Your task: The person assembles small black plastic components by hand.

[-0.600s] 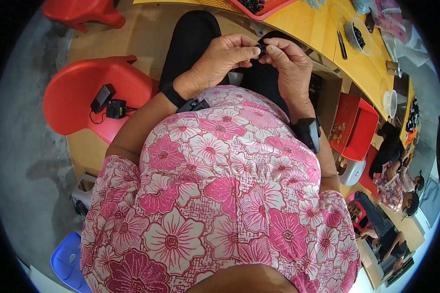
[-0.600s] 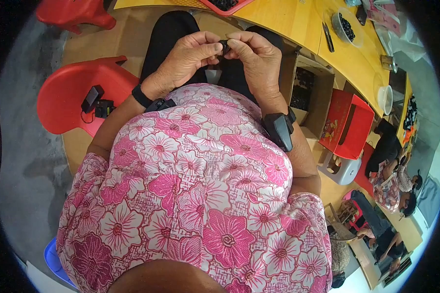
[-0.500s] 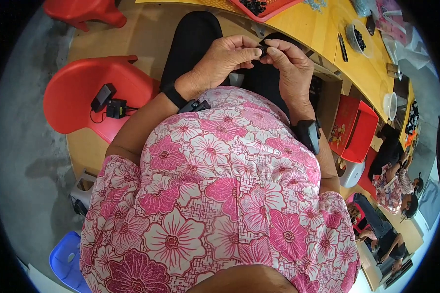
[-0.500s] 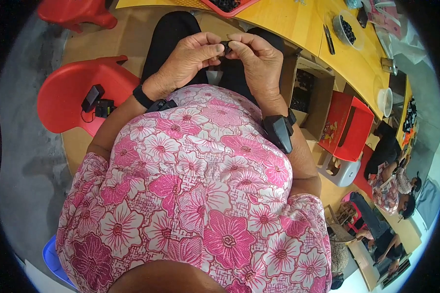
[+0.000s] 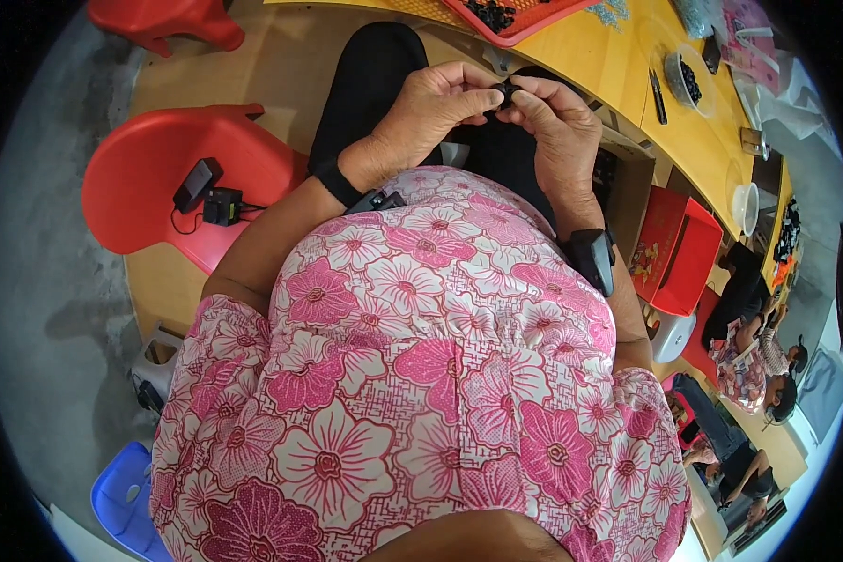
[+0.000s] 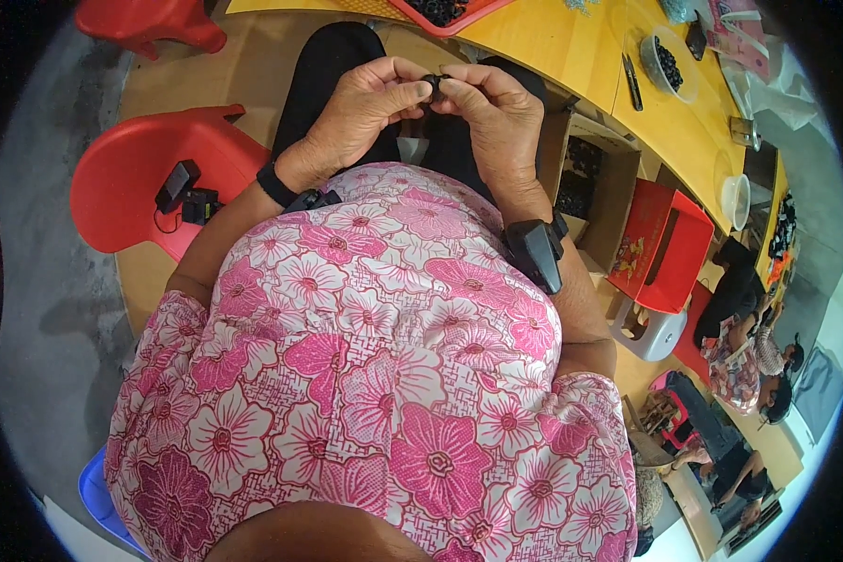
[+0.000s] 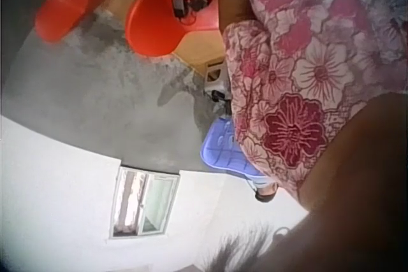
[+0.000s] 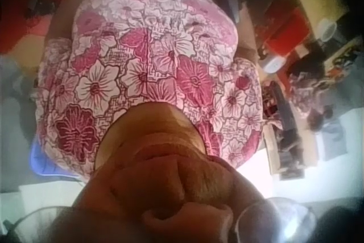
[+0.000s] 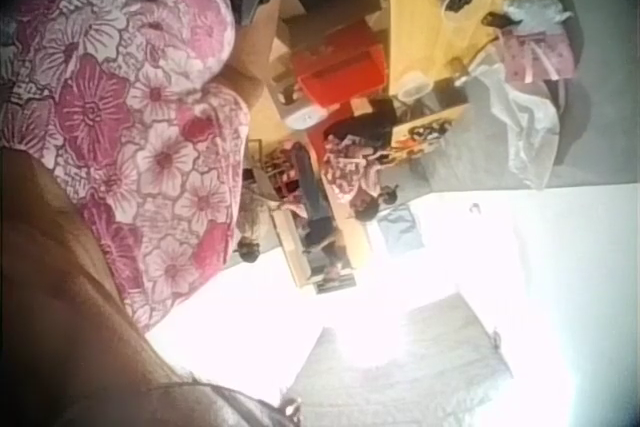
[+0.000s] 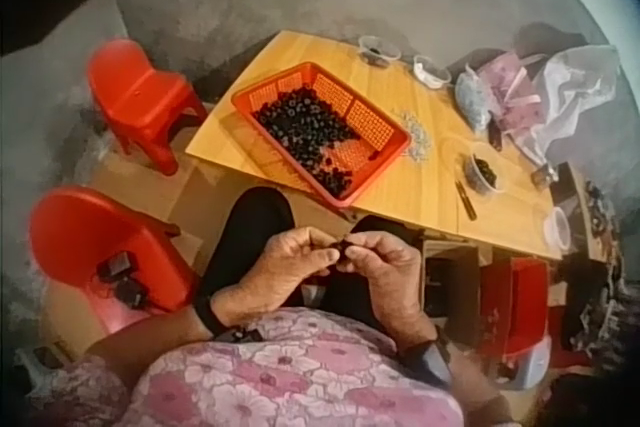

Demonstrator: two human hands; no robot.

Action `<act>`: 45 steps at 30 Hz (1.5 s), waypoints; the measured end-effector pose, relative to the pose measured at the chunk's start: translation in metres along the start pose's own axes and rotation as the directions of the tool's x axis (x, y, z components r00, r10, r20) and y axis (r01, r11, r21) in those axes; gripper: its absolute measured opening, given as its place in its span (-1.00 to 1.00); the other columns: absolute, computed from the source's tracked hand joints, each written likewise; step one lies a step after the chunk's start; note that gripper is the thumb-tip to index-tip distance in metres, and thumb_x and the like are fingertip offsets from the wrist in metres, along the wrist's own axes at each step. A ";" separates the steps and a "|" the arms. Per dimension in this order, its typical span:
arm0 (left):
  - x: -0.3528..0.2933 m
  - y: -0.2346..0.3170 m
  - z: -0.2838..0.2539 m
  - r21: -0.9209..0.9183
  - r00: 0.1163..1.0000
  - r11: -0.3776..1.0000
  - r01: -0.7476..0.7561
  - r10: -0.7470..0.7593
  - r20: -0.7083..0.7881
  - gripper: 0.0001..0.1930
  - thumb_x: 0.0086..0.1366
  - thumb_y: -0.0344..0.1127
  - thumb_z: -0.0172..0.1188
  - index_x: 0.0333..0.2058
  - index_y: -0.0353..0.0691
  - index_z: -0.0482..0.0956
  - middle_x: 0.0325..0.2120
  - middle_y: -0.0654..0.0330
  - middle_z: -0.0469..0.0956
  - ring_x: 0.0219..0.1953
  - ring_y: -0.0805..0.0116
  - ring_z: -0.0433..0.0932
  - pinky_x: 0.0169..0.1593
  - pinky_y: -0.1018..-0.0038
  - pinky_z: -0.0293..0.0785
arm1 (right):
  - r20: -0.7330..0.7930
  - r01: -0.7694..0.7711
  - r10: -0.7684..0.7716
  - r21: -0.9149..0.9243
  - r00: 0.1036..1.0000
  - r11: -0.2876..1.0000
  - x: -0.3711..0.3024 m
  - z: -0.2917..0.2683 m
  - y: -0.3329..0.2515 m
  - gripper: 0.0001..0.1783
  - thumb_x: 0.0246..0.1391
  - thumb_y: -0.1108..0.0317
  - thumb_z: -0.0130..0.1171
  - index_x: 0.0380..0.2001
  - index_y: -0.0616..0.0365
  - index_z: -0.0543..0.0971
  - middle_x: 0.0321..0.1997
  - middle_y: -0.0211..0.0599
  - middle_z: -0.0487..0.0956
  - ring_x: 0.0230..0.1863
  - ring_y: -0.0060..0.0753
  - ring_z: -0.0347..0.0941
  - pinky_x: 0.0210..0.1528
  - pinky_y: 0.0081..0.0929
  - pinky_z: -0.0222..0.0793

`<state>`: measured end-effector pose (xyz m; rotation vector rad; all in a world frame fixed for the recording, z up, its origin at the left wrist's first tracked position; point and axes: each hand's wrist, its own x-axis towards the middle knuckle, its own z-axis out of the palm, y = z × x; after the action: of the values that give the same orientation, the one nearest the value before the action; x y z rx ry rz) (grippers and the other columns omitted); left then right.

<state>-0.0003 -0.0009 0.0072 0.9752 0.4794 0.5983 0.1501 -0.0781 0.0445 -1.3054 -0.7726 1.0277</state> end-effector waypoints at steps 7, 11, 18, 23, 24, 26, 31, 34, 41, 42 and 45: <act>0.003 -0.002 -0.001 0.042 0.999 0.998 -0.038 0.038 0.002 -0.81 0.25 -0.31 0.18 -0.21 -0.26 0.53 -0.35 0.28 0.55 -0.31 0.57 0.52 -0.22 0.63 0.48 | 0.068 0.115 -0.111 -0.052 0.991 0.992 0.006 -0.006 0.006 -0.89 0.05 0.56 0.17 -0.31 0.35 0.57 -0.38 -0.30 0.59 -0.41 -0.57 0.51 -0.31 -0.67 0.47; 0.002 -0.004 -0.002 -0.030 1.000 1.000 0.008 -0.008 -0.001 -0.79 0.23 -0.30 0.21 -0.22 -0.27 0.55 -0.37 0.28 0.57 -0.35 0.59 0.52 -0.25 0.64 0.49 | 0.140 0.200 -0.185 -0.103 0.973 0.974 0.007 -0.010 0.006 -0.90 0.05 0.56 0.16 -0.32 0.33 0.57 -0.38 -0.33 0.57 -0.41 -0.60 0.47 -0.32 -0.69 0.43; 0.002 -0.009 -0.006 -0.150 0.994 0.982 0.111 -0.106 0.041 -0.82 0.27 -0.32 0.15 -0.18 -0.24 0.51 -0.33 0.29 0.52 -0.28 0.55 0.49 -0.14 0.56 0.47 | 0.185 0.226 -0.208 -0.087 0.961 0.970 0.011 -0.012 0.014 -0.91 0.04 0.57 0.16 -0.34 0.32 0.58 -0.36 -0.31 0.55 -0.41 -0.59 0.47 -0.34 -0.68 0.43; 0.003 -0.012 -0.005 -0.238 0.992 0.963 0.129 -0.123 0.038 -0.83 0.28 -0.31 0.14 -0.20 -0.23 0.52 -0.34 0.29 0.52 -0.26 0.54 0.49 -0.14 0.56 0.46 | 0.122 0.359 -0.341 -0.193 0.932 0.913 0.011 -0.007 0.019 -0.93 0.01 0.58 0.19 -0.37 0.30 0.57 -0.38 -0.33 0.54 -0.44 -0.61 0.46 -0.38 -0.70 0.40; 0.003 -0.011 -0.003 -0.238 0.992 0.963 0.129 -0.123 0.037 -0.83 0.28 -0.31 0.14 -0.20 -0.23 0.52 -0.34 0.29 0.52 -0.26 0.54 0.49 -0.14 0.56 0.46 | 0.124 0.358 -0.340 -0.193 0.932 0.913 0.010 -0.005 0.019 -0.93 0.01 0.58 0.19 -0.37 0.30 0.57 -0.38 -0.33 0.54 -0.44 -0.61 0.46 -0.38 -0.70 0.40; 0.003 -0.008 0.000 -0.208 0.996 0.975 0.080 -0.084 -0.010 -0.84 0.28 -0.31 0.14 -0.21 -0.23 0.52 -0.33 0.29 0.52 -0.26 0.54 0.49 -0.12 0.56 0.45 | 0.095 0.418 -0.408 -0.258 0.908 0.871 0.009 -0.003 0.019 -0.95 0.00 0.58 0.20 -0.40 0.29 0.55 -0.39 -0.33 0.53 -0.46 -0.62 0.45 -0.41 -0.70 0.39; 0.002 -0.007 -0.002 -0.103 0.998 0.993 0.064 -0.065 -0.013 -0.83 0.27 -0.32 0.15 -0.21 -0.25 0.52 -0.32 0.28 0.53 -0.24 0.54 0.49 -0.12 0.56 0.45 | 0.110 0.412 -0.397 -0.259 0.911 0.874 0.009 -0.005 0.021 -0.95 -0.01 0.59 0.21 -0.43 0.28 0.54 -0.40 -0.34 0.53 -0.47 -0.63 0.45 -0.43 -0.70 0.39; 0.002 -0.009 -0.005 -0.049 0.999 0.998 0.050 -0.051 -0.013 -0.82 0.27 -0.32 0.16 -0.20 -0.25 0.52 -0.31 0.29 0.53 -0.24 0.54 0.50 -0.12 0.56 0.45 | 0.151 0.422 -0.395 -0.295 0.906 0.857 0.009 -0.007 0.019 -0.95 -0.01 0.59 0.20 -0.43 0.28 0.55 -0.40 -0.34 0.52 -0.46 -0.63 0.45 -0.42 -0.71 0.39; 0.001 -0.011 -0.004 -0.074 0.997 0.995 0.063 -0.066 -0.028 -0.82 0.26 -0.35 0.16 -0.18 -0.26 0.51 -0.30 0.29 0.53 -0.24 0.54 0.50 -0.11 0.55 0.46 | 0.148 0.378 -0.350 -0.273 0.925 0.885 0.009 -0.005 0.014 -0.93 0.00 0.60 0.19 -0.39 0.28 0.57 -0.36 -0.32 0.53 -0.44 -0.63 0.46 -0.38 -0.72 0.40; 0.001 -0.011 -0.004 -0.074 0.998 0.995 0.062 -0.064 -0.030 -0.82 0.26 -0.35 0.16 -0.18 -0.26 0.51 -0.30 0.29 0.53 -0.24 0.54 0.50 -0.11 0.55 0.46 | 0.150 0.379 -0.350 -0.273 0.925 0.884 0.009 -0.005 0.014 -0.93 0.00 0.60 0.19 -0.39 0.28 0.57 -0.36 -0.32 0.53 -0.44 -0.63 0.46 -0.38 -0.72 0.40; 0.001 -0.010 -0.003 -0.093 0.998 0.994 0.062 -0.064 -0.022 -0.82 0.26 -0.35 0.15 -0.18 -0.26 0.51 -0.30 0.28 0.53 -0.24 0.54 0.50 -0.11 0.55 0.46 | 0.147 0.366 -0.337 -0.271 0.930 0.890 0.008 -0.004 0.014 -0.93 0.00 0.62 0.18 -0.39 0.29 0.57 -0.35 -0.30 0.53 -0.44 -0.62 0.46 -0.37 -0.71 0.41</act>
<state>0.0009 -0.0026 -0.0033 0.8626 0.4986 0.5716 0.1549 -0.0730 0.0295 -1.3075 -1.2252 0.7018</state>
